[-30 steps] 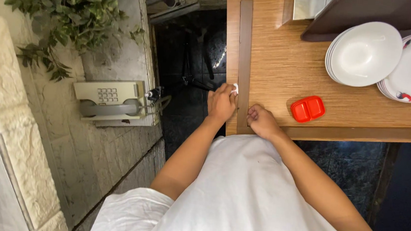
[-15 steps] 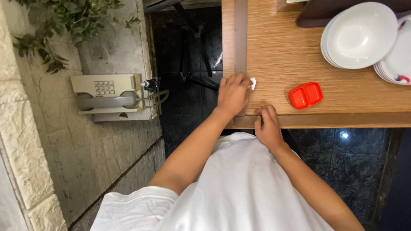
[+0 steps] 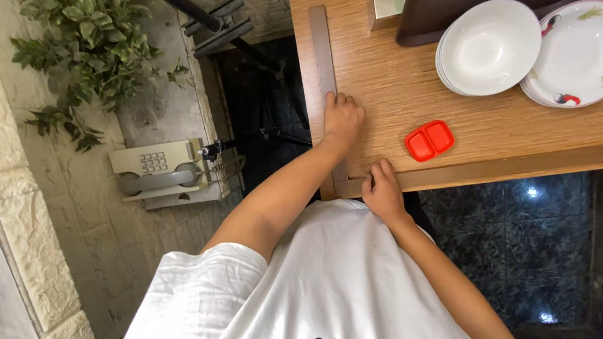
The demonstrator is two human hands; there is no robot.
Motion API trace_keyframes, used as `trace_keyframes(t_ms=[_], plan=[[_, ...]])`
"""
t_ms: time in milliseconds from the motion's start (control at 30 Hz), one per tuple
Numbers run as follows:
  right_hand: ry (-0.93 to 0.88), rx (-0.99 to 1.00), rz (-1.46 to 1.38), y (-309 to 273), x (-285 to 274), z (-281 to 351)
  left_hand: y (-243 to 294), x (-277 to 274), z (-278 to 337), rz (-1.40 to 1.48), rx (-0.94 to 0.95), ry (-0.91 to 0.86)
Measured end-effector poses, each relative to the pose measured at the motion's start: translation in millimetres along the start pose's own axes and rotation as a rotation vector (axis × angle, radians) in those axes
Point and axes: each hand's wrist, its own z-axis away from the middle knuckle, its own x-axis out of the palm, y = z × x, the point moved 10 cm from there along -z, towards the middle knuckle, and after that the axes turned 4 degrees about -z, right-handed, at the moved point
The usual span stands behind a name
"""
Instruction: Cleaning a service counter with a paper towel, organizing bowls and plates, and wiping individual spoons before placing them in a basket.
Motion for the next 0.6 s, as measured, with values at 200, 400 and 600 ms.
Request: trace_keyframes(t_ms=[200,400,600], plan=[[-0.004,0.102,0.144,11.0,14.4,-17.8,-55.9,-18.9,-31.9,0.079,-0.109,0.081],[-0.023,-0.033,0.305,-16.5,18.5,-59.8,-112.7,-36.7,-74.4,0.203,-0.213,0.096],[0.028,-0.08,0.315,-15.4,29.6,-84.6,-147.0,-45.6,-129.2,0.196,-0.305,0.11]])
